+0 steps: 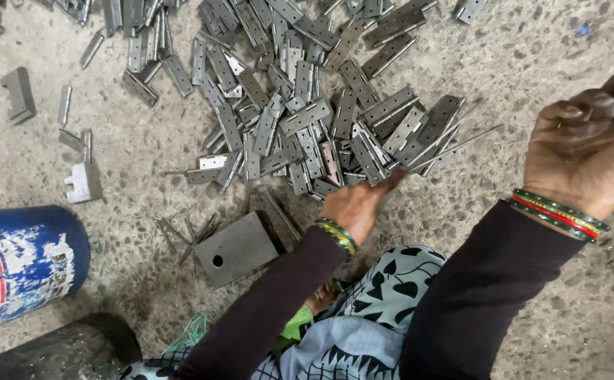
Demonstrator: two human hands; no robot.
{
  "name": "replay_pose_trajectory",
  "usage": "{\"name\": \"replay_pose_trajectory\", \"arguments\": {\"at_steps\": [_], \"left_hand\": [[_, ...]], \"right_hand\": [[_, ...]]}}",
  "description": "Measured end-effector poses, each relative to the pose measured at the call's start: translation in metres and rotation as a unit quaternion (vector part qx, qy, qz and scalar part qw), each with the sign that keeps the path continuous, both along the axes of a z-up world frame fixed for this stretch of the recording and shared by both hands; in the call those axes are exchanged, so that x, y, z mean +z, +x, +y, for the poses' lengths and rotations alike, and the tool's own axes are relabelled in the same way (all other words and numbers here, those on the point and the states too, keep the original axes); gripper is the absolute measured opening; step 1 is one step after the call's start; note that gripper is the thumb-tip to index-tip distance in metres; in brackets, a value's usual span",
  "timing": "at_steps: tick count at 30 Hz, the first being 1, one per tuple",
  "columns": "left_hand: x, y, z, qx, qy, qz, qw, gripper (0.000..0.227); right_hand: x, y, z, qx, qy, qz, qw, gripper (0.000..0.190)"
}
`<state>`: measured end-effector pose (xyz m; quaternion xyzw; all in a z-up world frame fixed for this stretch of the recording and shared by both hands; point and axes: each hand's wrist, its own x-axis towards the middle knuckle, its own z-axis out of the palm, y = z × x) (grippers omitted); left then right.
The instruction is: The person sits on the floor and assembles small metal hinges by inserting pins into hinge plates using a metal block and a hammer. The person repeatedly picks up hinge parts, aligns them, and strikes the pins into place, then places the assembled hinges into a pile.
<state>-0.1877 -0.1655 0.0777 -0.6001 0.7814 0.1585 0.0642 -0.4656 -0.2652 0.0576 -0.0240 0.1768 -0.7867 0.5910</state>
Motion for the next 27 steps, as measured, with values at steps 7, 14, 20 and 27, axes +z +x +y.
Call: {"name": "replay_pose_trajectory", "arguments": {"at_steps": [7, 14, 20, 27], "left_hand": [[0.059, 0.152, 0.104, 0.059, -0.018, -0.182, 0.981, 0.071], [0.093, 0.192, 0.197, 0.168, 0.100, -0.166, 0.967, 0.060], [0.103, 0.161, 0.161, 0.271, -0.081, -0.019, 0.959, 0.053], [0.028, 0.149, -0.048, 0.310, -0.107, -0.030, 0.944, 0.060]], "right_hand": [[-0.002, 0.011, -0.005, 0.035, 0.004, 0.007, 0.999, 0.011], [0.023, 0.035, -0.006, 0.079, -0.029, 0.013, 0.996, 0.022], [0.063, 0.074, 0.001, 0.059, -0.010, 0.091, 0.994, 0.016], [0.090, 0.097, 0.008, 0.116, 0.010, 0.125, 0.985, 0.016]]}}
